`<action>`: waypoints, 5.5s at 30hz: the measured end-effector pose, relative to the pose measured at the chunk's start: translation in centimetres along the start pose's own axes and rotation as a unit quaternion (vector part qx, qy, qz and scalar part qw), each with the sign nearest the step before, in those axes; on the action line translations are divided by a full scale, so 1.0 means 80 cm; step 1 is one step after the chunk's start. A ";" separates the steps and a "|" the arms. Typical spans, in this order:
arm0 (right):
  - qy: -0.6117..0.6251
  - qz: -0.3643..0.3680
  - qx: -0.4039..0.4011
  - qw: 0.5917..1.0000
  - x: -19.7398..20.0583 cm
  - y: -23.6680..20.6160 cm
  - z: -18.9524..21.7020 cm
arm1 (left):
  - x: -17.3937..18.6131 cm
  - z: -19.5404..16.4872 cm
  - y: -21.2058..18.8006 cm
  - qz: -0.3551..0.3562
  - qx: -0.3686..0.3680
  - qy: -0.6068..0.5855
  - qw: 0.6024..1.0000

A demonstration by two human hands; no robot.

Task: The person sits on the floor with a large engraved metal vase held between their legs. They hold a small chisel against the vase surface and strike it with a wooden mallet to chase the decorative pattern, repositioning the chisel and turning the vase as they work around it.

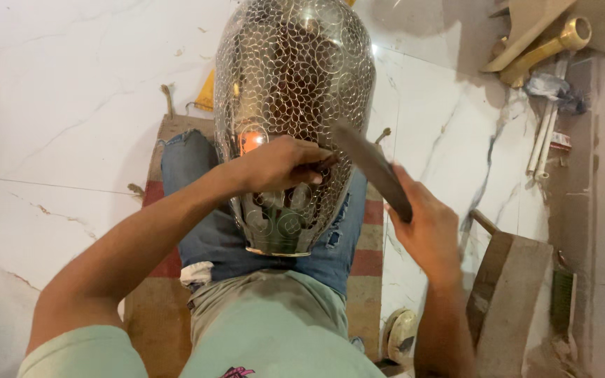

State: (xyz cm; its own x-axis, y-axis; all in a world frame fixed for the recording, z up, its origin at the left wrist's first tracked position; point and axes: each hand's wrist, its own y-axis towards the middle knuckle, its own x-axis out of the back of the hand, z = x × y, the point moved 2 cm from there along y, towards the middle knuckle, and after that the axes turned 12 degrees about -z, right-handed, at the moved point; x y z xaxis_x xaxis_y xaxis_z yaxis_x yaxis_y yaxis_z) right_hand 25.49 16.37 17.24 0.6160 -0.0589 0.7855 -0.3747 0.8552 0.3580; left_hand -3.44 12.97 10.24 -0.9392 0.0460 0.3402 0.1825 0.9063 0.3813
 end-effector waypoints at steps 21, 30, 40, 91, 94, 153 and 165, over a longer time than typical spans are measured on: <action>-0.102 0.122 -0.005 0.987 0.005 0.071 0.039 | 0.003 0.003 -0.037 -0.190 0.082 0.010 0.978; -0.240 0.228 0.291 0.898 -0.003 0.145 0.154 | -0.025 -0.004 -0.066 -0.354 0.143 0.013 0.924; -0.343 0.273 0.455 0.776 -0.031 0.139 0.224 | -0.080 -0.023 -0.092 -0.553 0.184 0.012 0.812; 0.256 -0.055 -0.314 0.913 -0.155 -0.148 -0.129 | -0.004 0.069 -0.135 -0.518 0.343 -0.259 0.740; 0.258 -0.055 -0.308 0.914 -0.163 -0.152 -0.148 | -0.005 0.067 -0.149 -0.533 0.361 -0.270 0.716; -0.372 0.304 0.406 0.777 -0.003 0.118 0.252 | -0.089 -0.011 -0.106 -0.561 0.187 -0.053 0.805; -0.313 0.247 0.429 0.810 0.001 0.104 0.242 | -0.103 -0.017 -0.111 -0.585 0.179 -0.040 0.790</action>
State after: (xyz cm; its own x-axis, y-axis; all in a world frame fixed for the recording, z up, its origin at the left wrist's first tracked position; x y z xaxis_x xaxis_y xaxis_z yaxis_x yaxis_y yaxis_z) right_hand 8.99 13.49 30.09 -0.1272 -0.2981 0.9460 -0.9780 0.1964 -0.0696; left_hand 3.09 3.96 5.24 -0.4218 -0.8978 -0.1264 -0.9048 0.4079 0.1221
